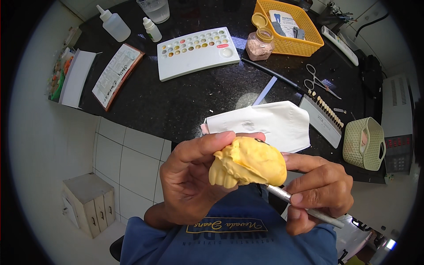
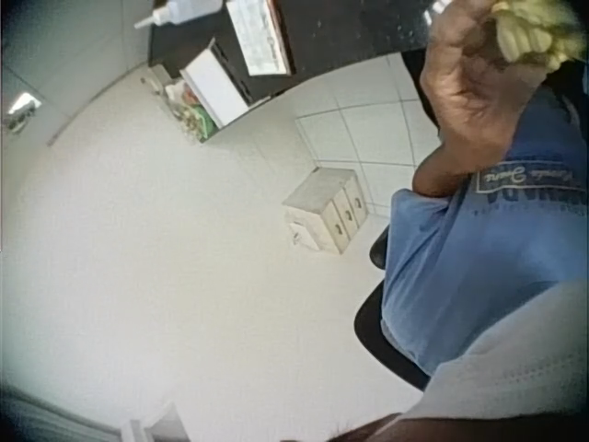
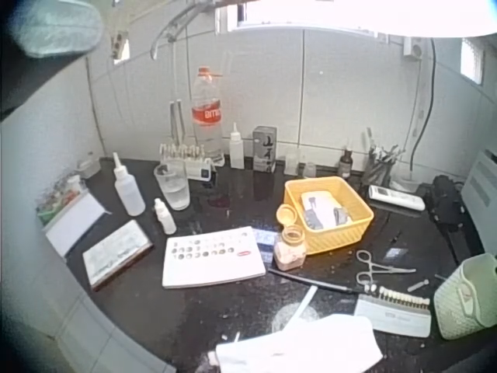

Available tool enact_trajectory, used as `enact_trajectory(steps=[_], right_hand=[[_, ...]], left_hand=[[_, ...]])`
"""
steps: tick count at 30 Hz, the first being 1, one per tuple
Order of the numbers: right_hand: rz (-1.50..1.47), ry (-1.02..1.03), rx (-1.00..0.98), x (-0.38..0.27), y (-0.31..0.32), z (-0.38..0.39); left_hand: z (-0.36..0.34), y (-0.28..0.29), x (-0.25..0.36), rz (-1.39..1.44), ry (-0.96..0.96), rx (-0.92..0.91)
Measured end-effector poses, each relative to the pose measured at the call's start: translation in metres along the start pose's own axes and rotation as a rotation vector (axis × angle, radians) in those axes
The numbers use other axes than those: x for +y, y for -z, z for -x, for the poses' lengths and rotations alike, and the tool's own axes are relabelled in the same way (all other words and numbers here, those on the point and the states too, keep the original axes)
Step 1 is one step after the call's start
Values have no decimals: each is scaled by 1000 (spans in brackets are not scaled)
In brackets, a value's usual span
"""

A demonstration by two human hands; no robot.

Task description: The recorder is applying a stain or glaze to dental crowns and a dental model using a fine brush in a laboratory setting.

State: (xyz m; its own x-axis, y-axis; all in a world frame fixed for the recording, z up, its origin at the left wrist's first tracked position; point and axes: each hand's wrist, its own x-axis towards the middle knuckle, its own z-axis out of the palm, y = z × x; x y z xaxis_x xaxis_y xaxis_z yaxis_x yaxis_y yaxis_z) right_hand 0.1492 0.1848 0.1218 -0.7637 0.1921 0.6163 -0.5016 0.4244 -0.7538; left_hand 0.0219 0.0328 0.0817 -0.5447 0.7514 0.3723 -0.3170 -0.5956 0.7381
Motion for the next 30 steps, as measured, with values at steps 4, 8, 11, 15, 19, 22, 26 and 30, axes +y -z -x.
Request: enact_trajectory(steps=[4,8,11,15,19,22,26,30], right_hand=[[3,-8,6,-1,1,-2],[20,12,10,1,-1,-2],[11,13,18,1,-1,-2],[-36,-32,82,2,-5,2],[-22,-19,132,1,-8,1],[7,-6,151,2,-9,3],[10,-5,162,1,-9,3],[25,15,108,1,-5,2]], left_hand=[[-1,-1,1,17,24,17],[-1,0,1,-17,4,9],[2,1,1,-201,60,52],[4,-10,2,-131,136,236],[4,-1,-8,-172,20,130],[3,6,-9,-214,-30,6],[2,9,-11,-255,-70,-77],[1,2,-12,-96,-124,-27]])
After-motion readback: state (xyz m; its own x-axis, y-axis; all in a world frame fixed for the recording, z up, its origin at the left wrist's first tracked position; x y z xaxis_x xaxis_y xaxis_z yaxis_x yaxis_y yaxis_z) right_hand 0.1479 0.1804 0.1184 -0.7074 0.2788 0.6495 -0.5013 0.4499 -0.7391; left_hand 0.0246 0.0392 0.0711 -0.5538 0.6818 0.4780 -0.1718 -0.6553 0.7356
